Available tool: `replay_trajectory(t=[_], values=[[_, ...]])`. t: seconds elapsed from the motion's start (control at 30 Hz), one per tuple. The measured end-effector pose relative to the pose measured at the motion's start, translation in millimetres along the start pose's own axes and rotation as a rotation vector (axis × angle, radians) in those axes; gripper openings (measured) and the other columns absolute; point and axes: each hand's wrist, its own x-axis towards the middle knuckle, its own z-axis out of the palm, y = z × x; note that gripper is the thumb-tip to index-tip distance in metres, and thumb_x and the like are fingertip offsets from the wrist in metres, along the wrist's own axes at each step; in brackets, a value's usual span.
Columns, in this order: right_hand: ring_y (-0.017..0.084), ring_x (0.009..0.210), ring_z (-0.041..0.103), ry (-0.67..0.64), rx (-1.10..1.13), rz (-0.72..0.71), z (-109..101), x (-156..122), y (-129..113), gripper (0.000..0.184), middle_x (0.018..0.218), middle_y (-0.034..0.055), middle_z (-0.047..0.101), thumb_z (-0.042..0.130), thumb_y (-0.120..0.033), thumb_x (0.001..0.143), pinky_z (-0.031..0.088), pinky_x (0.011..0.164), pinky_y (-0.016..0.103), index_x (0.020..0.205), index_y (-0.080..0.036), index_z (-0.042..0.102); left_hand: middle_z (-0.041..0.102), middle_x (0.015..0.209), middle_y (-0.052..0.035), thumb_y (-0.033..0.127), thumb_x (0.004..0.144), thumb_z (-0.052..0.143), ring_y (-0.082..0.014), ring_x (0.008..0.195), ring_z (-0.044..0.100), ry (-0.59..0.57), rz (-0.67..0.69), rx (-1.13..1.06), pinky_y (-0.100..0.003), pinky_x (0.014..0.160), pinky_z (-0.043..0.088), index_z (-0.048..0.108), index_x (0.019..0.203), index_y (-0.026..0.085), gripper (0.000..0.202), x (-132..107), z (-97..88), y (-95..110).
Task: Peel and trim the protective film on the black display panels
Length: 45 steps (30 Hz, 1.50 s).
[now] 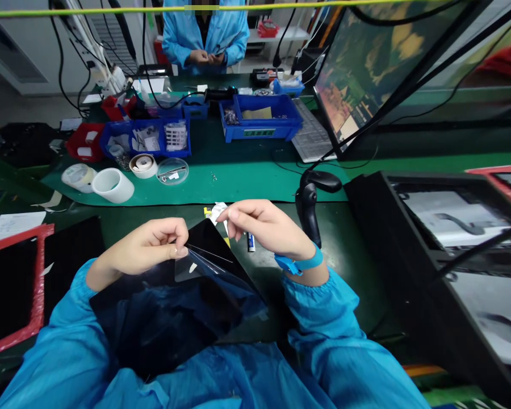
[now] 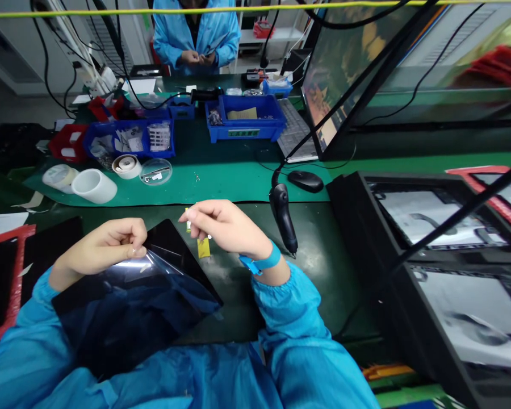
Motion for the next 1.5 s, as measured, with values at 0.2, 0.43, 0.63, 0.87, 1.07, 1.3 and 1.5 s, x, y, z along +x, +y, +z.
replay_trajectory(t=[0.2,0.43,0.63,0.87,1.07,1.3,1.5], values=[[0.011,0.071,0.053,-0.238,-0.046,-0.061,9.2,0.6,8.4,0.049,0.081,-0.004,0.059,0.083,-0.036,0.087,0.046,0.067,0.025,0.13,-0.017,0.068,0.043,0.068,0.0053,0.033,0.098,0.069,-0.0082,0.059,0.035,-0.064,0.001,0.014,-0.019,0.051,0.03,0.051,0.078,0.018,0.031,0.7,4.2,-4.2],[0.009,0.05,0.042,0.073,-0.11,0.045,31.2,22.8,29.7,0.061,0.052,-0.0044,0.048,0.067,-0.071,0.093,0.032,0.051,0.025,0.064,-0.017,0.063,0.044,0.071,0.005,0.032,0.103,0.062,-0.01,0.063,0.038,-0.19,0.005,0.172,-0.019,0.056,0.033,0.053,0.083,0.018,0.026,-1.1,10.4,-7.4],[0.012,0.057,0.063,0.216,0.166,0.0,11.2,17.4,18.6,0.065,0.063,0.0028,0.069,0.069,-0.079,0.087,0.051,0.058,0.024,0.079,-0.016,0.074,0.056,0.075,0.0045,0.03,0.106,0.062,-0.0082,0.056,0.047,0.031,0.075,-0.079,-0.016,0.053,0.037,0.044,0.139,0.024,0.038,-15.4,3.3,-7.5],[0.026,0.118,0.074,0.212,0.015,-0.189,-0.8,-3.4,-0.6,0.054,0.126,0.0062,0.079,0.06,-0.071,0.1,0.059,0.104,0.038,0.119,-0.026,0.082,0.053,0.065,0.0067,0.026,0.099,0.074,-0.0074,0.05,0.041,0.556,0.346,0.047,-0.016,0.049,0.034,0.052,0.151,0.027,0.057,-5.7,5.4,-9.5],[0.026,0.093,0.08,0.356,-0.26,-0.247,14.4,0.4,5.4,0.022,0.099,0.005,0.084,0.082,-0.037,0.091,0.064,0.085,0.036,0.107,-0.022,0.084,0.068,0.081,0.0007,0.024,0.103,0.067,-0.0111,0.065,0.058,0.569,0.379,0.325,-0.021,0.061,0.046,0.06,0.148,0.024,0.045,-9.7,6.1,-20.3],[0.02,0.087,0.08,0.278,-0.351,-0.434,32.3,-5.8,0.4,0.012,0.098,0.0038,0.084,0.079,-0.019,0.093,0.062,0.08,0.029,0.102,-0.023,0.086,0.077,0.102,-0.0017,0.023,0.099,0.073,-0.0162,0.089,0.076,0.579,0.393,0.341,-0.022,0.078,0.058,0.065,0.123,0.024,0.025,-9.7,17.3,-15.4],[0.019,0.09,0.079,0.286,-0.475,-0.504,41.6,-11.4,-1.9,0.012,0.1,0.0051,0.083,0.076,-0.017,0.096,0.061,0.083,0.027,0.105,-0.021,0.083,0.08,0.097,0.0006,0.02,0.094,0.079,-0.0148,0.084,0.079,0.631,0.427,0.374,-0.019,0.076,0.059,0.069,0.112,0.023,0.021,-9.8,23.1,-9.0]])
